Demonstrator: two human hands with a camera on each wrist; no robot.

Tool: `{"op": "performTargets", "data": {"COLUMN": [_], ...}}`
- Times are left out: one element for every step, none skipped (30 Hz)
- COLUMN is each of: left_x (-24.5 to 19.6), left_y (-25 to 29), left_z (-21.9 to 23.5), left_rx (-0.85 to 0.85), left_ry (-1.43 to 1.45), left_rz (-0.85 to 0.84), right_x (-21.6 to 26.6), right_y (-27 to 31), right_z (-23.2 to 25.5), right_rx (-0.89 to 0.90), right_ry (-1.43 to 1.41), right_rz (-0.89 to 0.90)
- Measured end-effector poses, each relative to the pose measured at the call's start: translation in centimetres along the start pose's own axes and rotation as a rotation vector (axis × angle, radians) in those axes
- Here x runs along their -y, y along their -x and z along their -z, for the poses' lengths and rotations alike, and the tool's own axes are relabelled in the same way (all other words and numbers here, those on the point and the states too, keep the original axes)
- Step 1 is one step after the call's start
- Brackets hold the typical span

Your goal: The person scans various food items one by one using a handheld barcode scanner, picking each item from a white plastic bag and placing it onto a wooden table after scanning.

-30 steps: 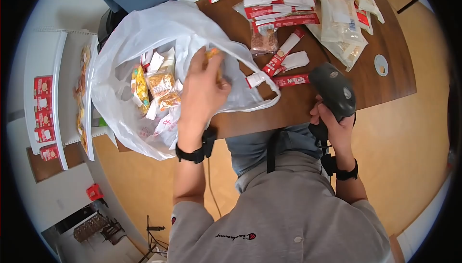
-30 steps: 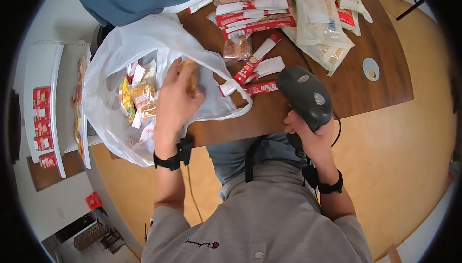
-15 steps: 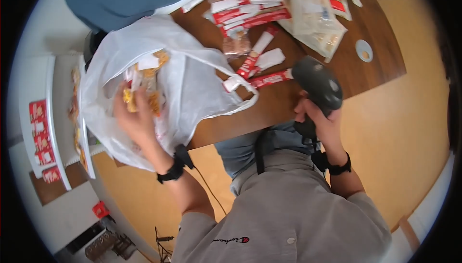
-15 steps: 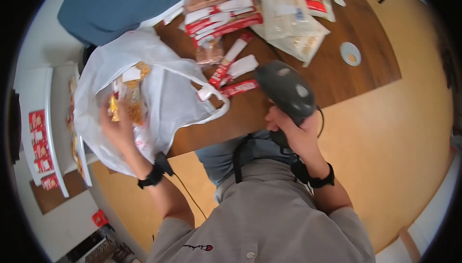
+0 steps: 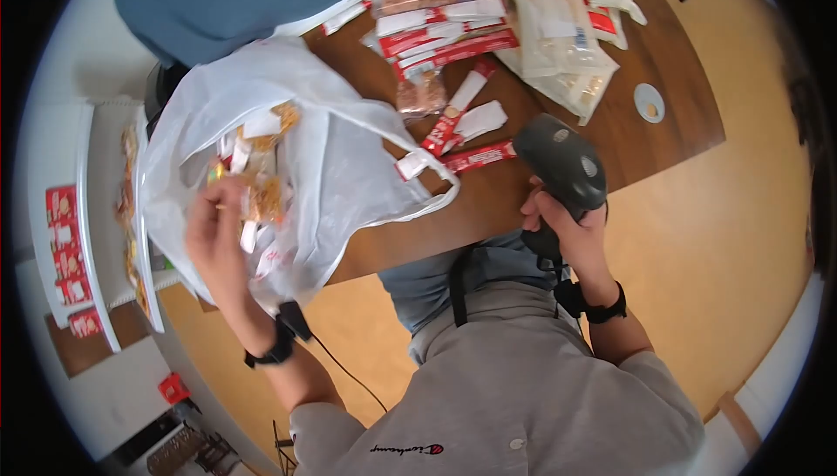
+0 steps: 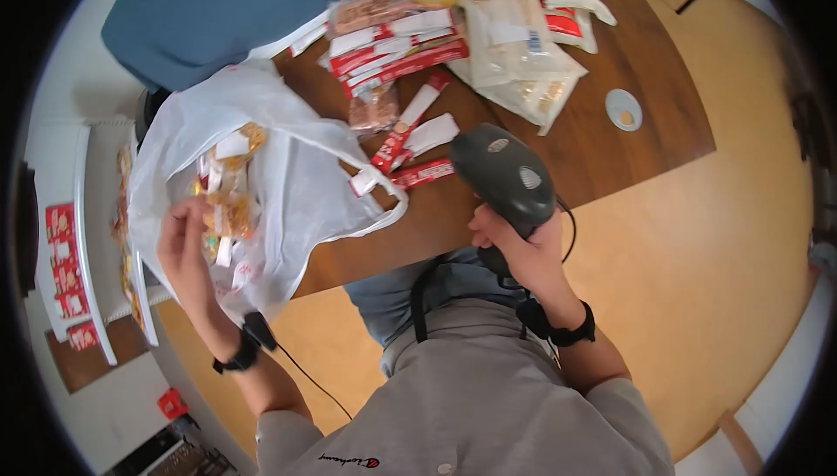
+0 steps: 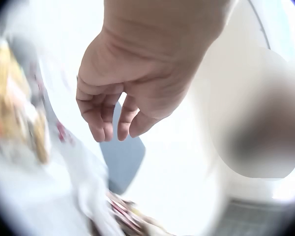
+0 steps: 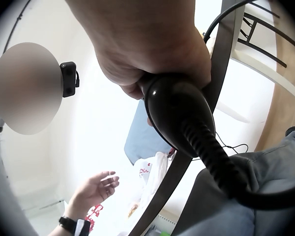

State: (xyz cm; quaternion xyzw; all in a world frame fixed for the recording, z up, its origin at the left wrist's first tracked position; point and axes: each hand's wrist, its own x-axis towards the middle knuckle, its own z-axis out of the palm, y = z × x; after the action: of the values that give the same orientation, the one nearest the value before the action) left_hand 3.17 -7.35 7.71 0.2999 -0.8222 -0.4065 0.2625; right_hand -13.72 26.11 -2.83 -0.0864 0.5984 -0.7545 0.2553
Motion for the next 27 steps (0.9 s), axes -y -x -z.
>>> {"op": "performTargets", "data": {"left_x": [-2.1,-3.2,-5.4,-5.8,-5.2,-5.0,-5.0,-5.0,-4.9,-4.8,-4.9,-4.9,-4.9,-4.9,-5.1,-5.5,-5.8,-6.0,-5.9,-5.7,-5.6,-5.6,-5.5,-5.5,-6.0,-6.0,-5.9], "left_y": [1.6,3.0,3.7,4.2,4.0,3.7,3.3,3.0,2.7,2.4,2.1,1.9,1.5,1.2,1.1,1.3,1.6,1.9,2.1,2.3,2.2,2.0,1.7,1.6,1.1,0.6,0.1], "left_z": [-2.6,-5.9,-9.0,-12.1,-15.1,-17.0,-18.5,-19.5,-20.1,-20.5,-20.8,-21.0,-21.1,-21.2,-21.1,-21.2,-21.1,-21.1,-21.1,-21.0,-20.9,-20.9,-20.8,-20.7,-20.6,-20.8,-21.0], "left_rx": [0.125,0.245,0.387,0.407,0.361,0.352,0.372,0.393,0.393,0.407,0.422,0.428,0.444,0.461,0.504,0.509,0.505,0.5,0.506,0.508,0.508,0.512,0.559,0.605,0.662,0.661,0.72], "left_ry": [0.049,-0.049,-0.073,-0.142,-0.191,-0.178,-0.362,-0.547,-0.537,-0.586,-0.635,-0.628,-0.61,-0.592,-0.648,-0.644,-0.666,-0.688,-0.685,-0.658,-0.631,-0.625,-0.611,-0.599,-0.545,-0.542,-0.516], "left_rz": [0.024,-0.149,-0.216,-0.346,-0.555,-0.558,-0.593,-0.626,-0.632,-0.658,-0.688,-0.701,-0.648,-0.595,-0.56,-0.572,-0.564,-0.555,-0.564,-0.537,-0.509,-0.518,-0.475,-0.431,-0.365,-0.369,-0.325], "right_x": [0.1,0.1,-0.1,-0.3,-0.4,-0.4,-0.4,-0.2,-0.1,-0.1,-0.1,-0.2,-0.2,-0.1,0.0,0.1,0.1,0.1,0.2,0.2,0.2,0.3,0.3,0.2,0.2,0.3,0.3], "right_y": [0.1,0.1,0.1,0.2,0.2,0.1,0.1,0.2,0.4,0.5,0.4,0.4,0.3,0.2,0.1,0.1,0.1,0.1,0.1,0.1,0.1,0.0,0.0,0.0,0.0,0.1,0.1], "right_z": [0.1,0.1,0.1,0.0,0.0,0.0,0.1,0.1,0.2,0.2,0.3,0.4,0.5,0.5,0.6,0.6,0.7,0.8,0.9,0.9,0.8,0.8,0.8,0.8,0.8,0.9,0.9], "right_rx": [0.012,0.029,0.026,0.02,0.02,0.024,0.026,0.021,0.014,0.004,-0.009,-0.007,-0.003,-0.015,-0.024,-0.034,-0.045,-0.048,-0.05,-0.06,-0.058,-0.056,-0.066,-0.057,-0.044,-0.046,-0.041], "right_ry": [0.015,0.029,0.023,0.035,0.035,0.035,0.026,0.036,-0.004,-0.048,-0.047,-0.085,-0.123,-0.126,-0.154,-0.181,-0.182,-0.198,-0.213,-0.213,-0.225,-0.236,-0.234,-0.238,-0.241,-0.239,-0.229], "right_rz": [-0.008,-0.016,0.0,0.005,0.006,0.009,0.003,0.01,0.001,-0.009,-0.002,0.003,0.011,0.019,0.016,0.012,0.016,0.015,0.015,0.017,0.01,0.005,0.01,-0.002,-0.013,-0.009,-0.015]}}
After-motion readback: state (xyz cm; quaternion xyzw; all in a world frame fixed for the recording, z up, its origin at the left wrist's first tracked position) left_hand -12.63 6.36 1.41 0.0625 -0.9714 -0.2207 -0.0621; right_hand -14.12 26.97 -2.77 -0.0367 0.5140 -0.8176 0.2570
